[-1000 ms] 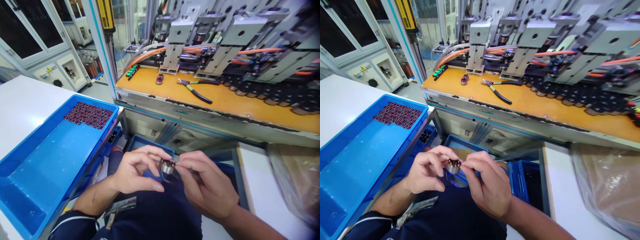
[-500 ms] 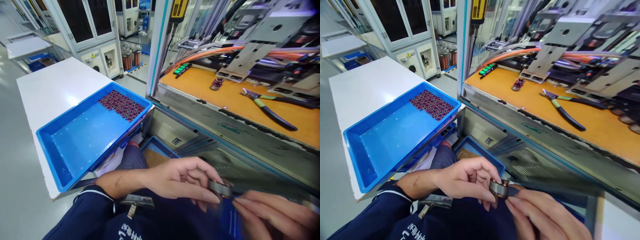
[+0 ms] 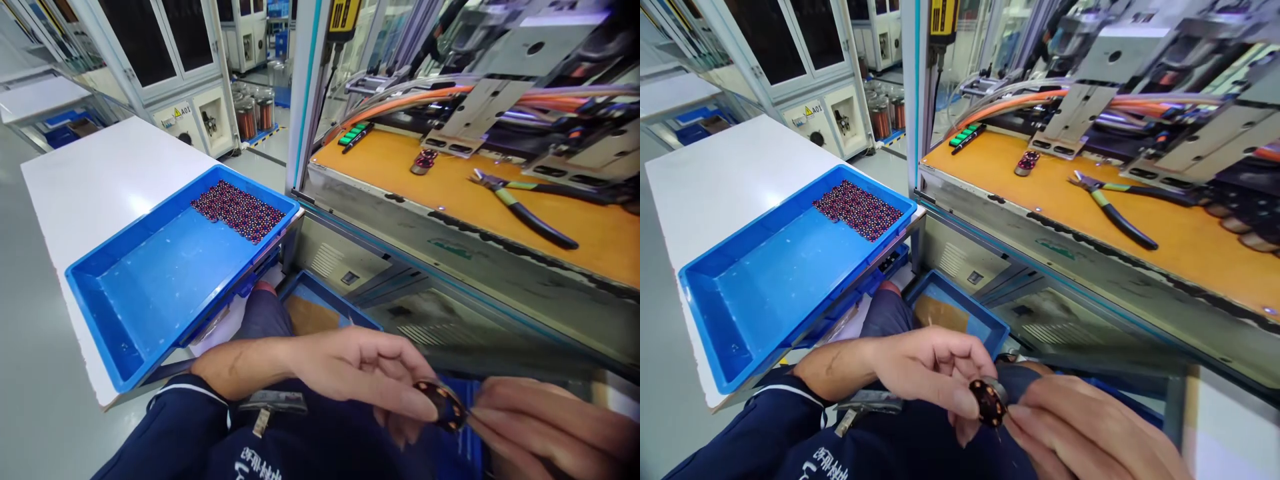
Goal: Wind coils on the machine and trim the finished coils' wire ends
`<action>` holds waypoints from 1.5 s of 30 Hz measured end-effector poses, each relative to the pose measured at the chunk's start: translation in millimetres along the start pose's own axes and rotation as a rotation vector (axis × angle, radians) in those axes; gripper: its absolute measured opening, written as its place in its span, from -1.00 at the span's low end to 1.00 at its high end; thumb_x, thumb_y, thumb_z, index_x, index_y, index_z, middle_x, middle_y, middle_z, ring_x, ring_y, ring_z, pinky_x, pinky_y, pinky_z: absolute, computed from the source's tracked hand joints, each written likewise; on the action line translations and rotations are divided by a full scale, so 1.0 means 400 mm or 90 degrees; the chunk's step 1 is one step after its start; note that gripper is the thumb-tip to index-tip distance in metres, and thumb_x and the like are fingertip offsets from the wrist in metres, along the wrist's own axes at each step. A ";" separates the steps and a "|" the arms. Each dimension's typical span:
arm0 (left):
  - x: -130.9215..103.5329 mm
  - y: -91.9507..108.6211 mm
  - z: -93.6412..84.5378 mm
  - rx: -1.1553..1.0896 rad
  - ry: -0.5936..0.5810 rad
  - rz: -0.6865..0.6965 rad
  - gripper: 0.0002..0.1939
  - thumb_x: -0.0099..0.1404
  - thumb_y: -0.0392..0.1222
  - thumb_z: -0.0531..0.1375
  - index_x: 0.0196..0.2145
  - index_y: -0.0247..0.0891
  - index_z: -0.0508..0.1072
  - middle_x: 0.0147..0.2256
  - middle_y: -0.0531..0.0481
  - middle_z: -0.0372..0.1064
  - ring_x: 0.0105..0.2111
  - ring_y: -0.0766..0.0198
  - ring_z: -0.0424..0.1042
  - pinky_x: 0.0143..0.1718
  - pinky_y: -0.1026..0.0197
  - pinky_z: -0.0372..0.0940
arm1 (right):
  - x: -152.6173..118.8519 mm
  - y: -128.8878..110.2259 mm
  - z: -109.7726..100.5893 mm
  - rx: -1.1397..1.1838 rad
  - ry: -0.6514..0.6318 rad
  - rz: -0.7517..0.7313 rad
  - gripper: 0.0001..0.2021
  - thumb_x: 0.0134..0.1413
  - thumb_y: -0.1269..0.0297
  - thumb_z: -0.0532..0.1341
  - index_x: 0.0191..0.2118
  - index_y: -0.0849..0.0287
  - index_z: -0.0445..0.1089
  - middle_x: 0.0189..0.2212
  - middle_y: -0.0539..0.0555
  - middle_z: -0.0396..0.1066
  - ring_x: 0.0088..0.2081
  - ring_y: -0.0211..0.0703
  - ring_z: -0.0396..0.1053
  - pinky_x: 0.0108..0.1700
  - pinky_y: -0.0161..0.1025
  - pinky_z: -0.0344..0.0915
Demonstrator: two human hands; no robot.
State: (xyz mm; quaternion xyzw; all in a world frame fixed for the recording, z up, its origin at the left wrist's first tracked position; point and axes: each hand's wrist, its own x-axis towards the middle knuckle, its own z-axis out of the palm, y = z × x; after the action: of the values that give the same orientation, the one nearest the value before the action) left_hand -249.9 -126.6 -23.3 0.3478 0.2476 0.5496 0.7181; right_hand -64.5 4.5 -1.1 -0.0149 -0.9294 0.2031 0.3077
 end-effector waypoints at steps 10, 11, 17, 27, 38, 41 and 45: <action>0.006 0.008 0.009 0.000 0.067 0.395 -0.54 -0.20 -0.46 0.52 -0.38 -0.28 0.41 -0.01 -0.04 0.41 0.03 0.19 0.47 0.00 0.15 0.41 | 0.087 -0.048 -0.022 -0.125 0.049 0.002 -0.88 0.20 0.47 0.19 -0.24 0.09 0.38 -0.37 0.09 0.44 -0.43 -0.17 0.47 -0.50 -0.27 0.42; 0.007 0.012 0.008 -0.031 0.062 0.407 -0.56 -0.18 -0.45 0.51 -0.39 -0.26 0.40 -0.01 -0.03 0.44 0.11 0.15 0.41 0.06 0.10 0.37 | 0.099 -0.055 -0.022 -0.115 0.053 -0.014 -0.90 0.23 0.46 0.17 -0.24 0.11 0.37 -0.39 0.08 0.43 -0.44 -0.21 0.45 -0.49 -0.30 0.41; 0.016 0.013 -0.003 -0.050 0.052 0.139 -0.55 0.20 0.08 0.31 -0.15 -0.35 0.40 -0.29 -0.16 0.52 -0.31 0.26 0.56 -0.28 0.26 0.42 | 0.137 -0.066 -0.035 -0.056 0.006 -0.102 -0.93 0.32 0.44 0.09 -0.18 0.16 0.29 -0.39 0.05 0.42 -0.40 -0.29 0.45 -0.39 -0.36 0.42; 0.017 0.026 0.021 0.034 0.128 0.176 -0.74 0.26 -0.27 0.30 -0.19 -0.25 0.26 -0.32 0.02 0.48 -0.44 0.36 0.56 -0.45 0.40 0.40 | 0.112 -0.070 -0.028 -0.103 0.064 -0.017 -0.94 0.26 0.49 0.14 -0.22 0.24 0.34 -0.36 0.10 0.43 -0.35 -0.27 0.44 -0.32 -0.36 0.41; 0.040 0.027 0.014 -0.076 0.095 0.148 -0.56 0.16 0.11 0.34 -0.19 -0.26 0.38 -0.17 -0.10 0.51 -0.12 0.14 0.57 -0.15 0.21 0.43 | 0.124 -0.063 -0.052 0.024 0.029 -0.035 -0.90 0.27 0.50 0.10 -0.21 0.17 0.29 -0.38 0.04 0.42 -0.36 -0.30 0.46 -0.33 -0.40 0.40; 0.048 0.017 0.004 -0.085 -0.051 0.008 -0.51 0.26 0.22 0.19 -0.24 -0.35 0.37 -0.42 -0.12 0.50 -0.41 0.16 0.58 -0.43 0.24 0.42 | 0.119 -0.059 -0.056 0.025 0.016 -0.043 -0.91 0.29 0.48 0.09 -0.20 0.16 0.28 -0.37 0.05 0.42 -0.37 -0.30 0.44 -0.34 -0.39 0.40; 0.045 0.016 0.004 -0.025 -0.012 0.074 -0.72 0.32 -0.06 0.24 -0.15 -0.29 0.31 -0.44 -0.03 0.50 -0.47 0.27 0.57 -0.47 0.32 0.43 | 0.111 -0.058 -0.056 -0.017 0.038 -0.033 -0.93 0.28 0.48 0.12 -0.19 0.18 0.30 -0.36 0.06 0.42 -0.35 -0.30 0.43 -0.30 -0.38 0.40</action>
State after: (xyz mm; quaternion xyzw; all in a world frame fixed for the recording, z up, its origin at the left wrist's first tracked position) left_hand -247.6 -108.5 -16.8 0.3526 0.2090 0.5920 0.6939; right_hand -85.0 -1.9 49.3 -0.0009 -0.9225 0.1819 0.3405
